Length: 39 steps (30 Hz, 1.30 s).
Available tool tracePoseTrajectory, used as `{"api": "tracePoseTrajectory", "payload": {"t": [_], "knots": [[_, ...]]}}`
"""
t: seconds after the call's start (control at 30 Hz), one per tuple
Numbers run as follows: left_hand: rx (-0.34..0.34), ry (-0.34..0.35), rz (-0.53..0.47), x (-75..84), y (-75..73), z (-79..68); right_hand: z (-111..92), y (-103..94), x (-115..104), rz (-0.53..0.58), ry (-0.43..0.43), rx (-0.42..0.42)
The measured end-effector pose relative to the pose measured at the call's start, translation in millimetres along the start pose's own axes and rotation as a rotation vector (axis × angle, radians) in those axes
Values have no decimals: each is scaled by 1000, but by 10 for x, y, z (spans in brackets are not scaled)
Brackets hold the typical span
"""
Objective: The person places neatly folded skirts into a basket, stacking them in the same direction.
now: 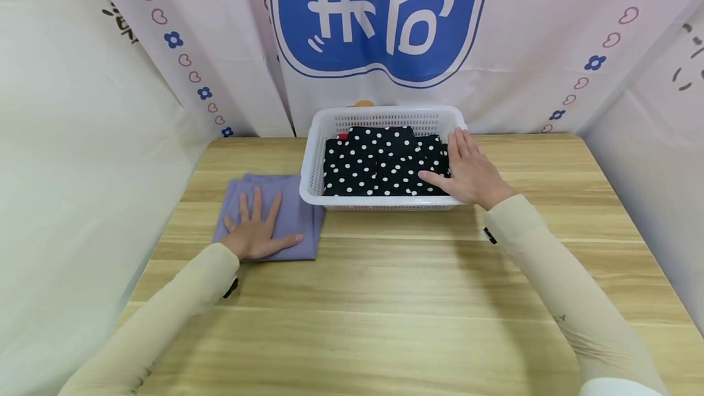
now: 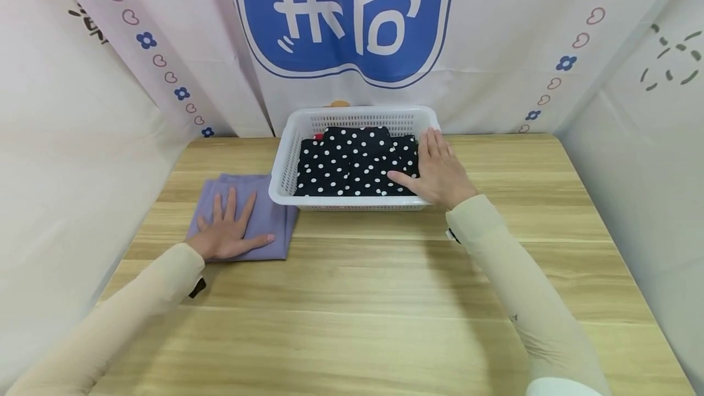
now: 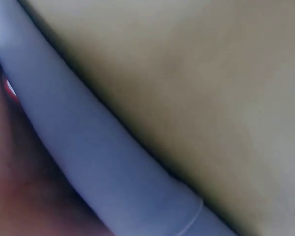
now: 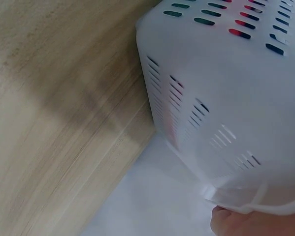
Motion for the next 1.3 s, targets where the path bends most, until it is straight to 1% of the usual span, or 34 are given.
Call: {"api": "tracePoseTrajectory", "payload": {"t": [0.23, 0.43, 0.57, 0.7, 0.87, 1.0, 1.17, 1.3], "knots": [[2, 18, -4, 64, 57, -261, 16, -21, -19, 4, -6, -1], [9, 24, -11, 136, 112, -434, 18, -27, 1, 7, -2, -2], [31, 35, -8, 167, 140, -570, 27, -19, -5, 12, -4, 0], [49, 52, 17, 209, 197, -742, 31, 1, -16, 17, -7, -1], [42, 78, 10, 332, 281, -921, 12, 10, -2, 13, -6, -4], [48, 97, -8, 445, 304, -978, -8, 4, 8, 8, -7, -8], [62, 123, -16, 631, 277, -1002, -22, -3, 11, 10, -6, -11], [40, 130, -13, 819, 275, -1008, -16, -4, -6, 13, -6, -7]]}}
Point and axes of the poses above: each hand's wrist, its own z-axis towards the middle knuckle, its own y-axis out of the palm, x = y × z, the point moved 9 cm from there along z, towards the middle knuckle, and after that the axes turned 4 degrees about z, right-handed, at the moved point
